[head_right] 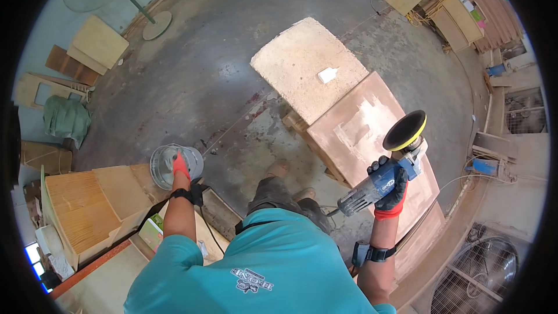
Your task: The person applies a liquid from a white bottle onto a large wooden board and then uses a handheld electric sander to smooth the surface. The person moves the sander across the board in various directions, occasionally pausing to reposition the board or adjust the tool.
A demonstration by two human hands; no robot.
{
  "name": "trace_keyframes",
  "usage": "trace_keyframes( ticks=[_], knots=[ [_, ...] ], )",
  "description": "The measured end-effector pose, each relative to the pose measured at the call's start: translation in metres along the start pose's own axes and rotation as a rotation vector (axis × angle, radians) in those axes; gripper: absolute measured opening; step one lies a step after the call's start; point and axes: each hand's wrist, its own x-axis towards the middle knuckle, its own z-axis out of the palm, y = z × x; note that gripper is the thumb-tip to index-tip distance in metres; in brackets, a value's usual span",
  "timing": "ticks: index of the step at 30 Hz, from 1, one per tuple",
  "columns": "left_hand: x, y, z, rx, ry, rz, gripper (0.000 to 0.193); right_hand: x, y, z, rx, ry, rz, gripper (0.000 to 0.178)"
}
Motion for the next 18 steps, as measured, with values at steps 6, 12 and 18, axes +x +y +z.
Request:
trace_keyframes(
  ticks=[6,12,18],
  knots=[
    [-0.091,0.055,0.044,0.595,-0.311,0.056,0.073,0.008,-0.005,-0.022,0.039,0.080,0.120,0.049],
    [-0.331,0.066,0.004,0.577,-0.321,-0.088,0.077,0.026,-0.042,-0.036,0.049,-0.057,0.208,0.045],
    [-0.468,-0.057,-0.095,0.638,-0.329,-0.189,0.066,0.017,-0.076,-0.035,0.009,-0.298,0.417,0.054]
  ],
)
